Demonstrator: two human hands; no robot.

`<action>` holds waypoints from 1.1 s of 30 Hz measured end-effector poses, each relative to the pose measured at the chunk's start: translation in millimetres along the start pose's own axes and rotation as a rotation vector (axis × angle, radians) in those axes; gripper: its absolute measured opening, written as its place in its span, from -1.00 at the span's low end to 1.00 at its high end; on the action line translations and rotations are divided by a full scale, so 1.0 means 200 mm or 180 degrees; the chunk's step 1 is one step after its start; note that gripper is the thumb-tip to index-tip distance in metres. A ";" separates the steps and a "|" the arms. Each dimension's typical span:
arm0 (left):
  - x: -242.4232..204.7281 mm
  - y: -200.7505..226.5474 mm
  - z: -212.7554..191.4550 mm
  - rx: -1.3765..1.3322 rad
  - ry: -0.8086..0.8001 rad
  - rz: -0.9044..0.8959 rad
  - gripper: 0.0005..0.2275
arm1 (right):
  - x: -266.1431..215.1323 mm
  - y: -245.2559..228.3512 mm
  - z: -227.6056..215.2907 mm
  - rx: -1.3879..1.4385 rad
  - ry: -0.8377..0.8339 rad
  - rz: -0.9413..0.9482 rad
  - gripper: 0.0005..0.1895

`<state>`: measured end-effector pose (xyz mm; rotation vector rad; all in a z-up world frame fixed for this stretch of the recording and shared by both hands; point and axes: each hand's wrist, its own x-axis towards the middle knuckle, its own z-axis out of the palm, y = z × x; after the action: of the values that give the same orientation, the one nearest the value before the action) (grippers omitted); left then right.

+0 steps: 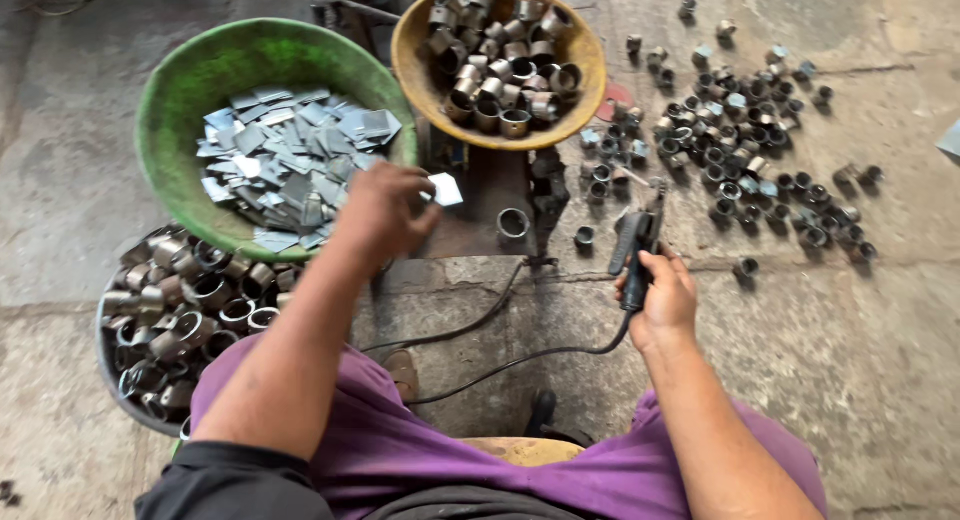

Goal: The person sits cross-legged and repeatedly picks up small metal plates and cylindrical metal pieces. Using a handheld welding tool, they weld the plate to the cylinder, creating sparks, then drop the finished assembly into a yellow bowl. The process is repeated continuously with parts from a green bowl.

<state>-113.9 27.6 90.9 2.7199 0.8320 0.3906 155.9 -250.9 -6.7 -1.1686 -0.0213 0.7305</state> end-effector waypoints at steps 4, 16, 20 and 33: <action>0.04 0.24 0.30 -0.0319 -0.0003 0.0204 -0.80 | -0.02 0.01 0.01 -0.0082 0.0020 0.0123 -0.66; 0.05 0.21 0.79 -0.0644 0.0683 -0.0005 -0.62 | -0.08 -0.01 0.01 -0.0226 -0.0171 0.0170 -0.65; 0.06 0.22 0.77 -0.0619 0.0448 -0.0132 -0.60 | -0.11 -0.02 0.04 -0.0271 -0.0145 0.0225 -0.62; 0.05 0.23 0.72 -0.0565 0.0047 -0.0398 -0.49 | -0.16 -0.04 0.09 -0.0496 -0.0083 0.0261 -0.55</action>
<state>-35.4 -27.8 -25.7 2.4910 0.9193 0.4362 128.9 -254.7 18.3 -1.3147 -0.0531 0.8278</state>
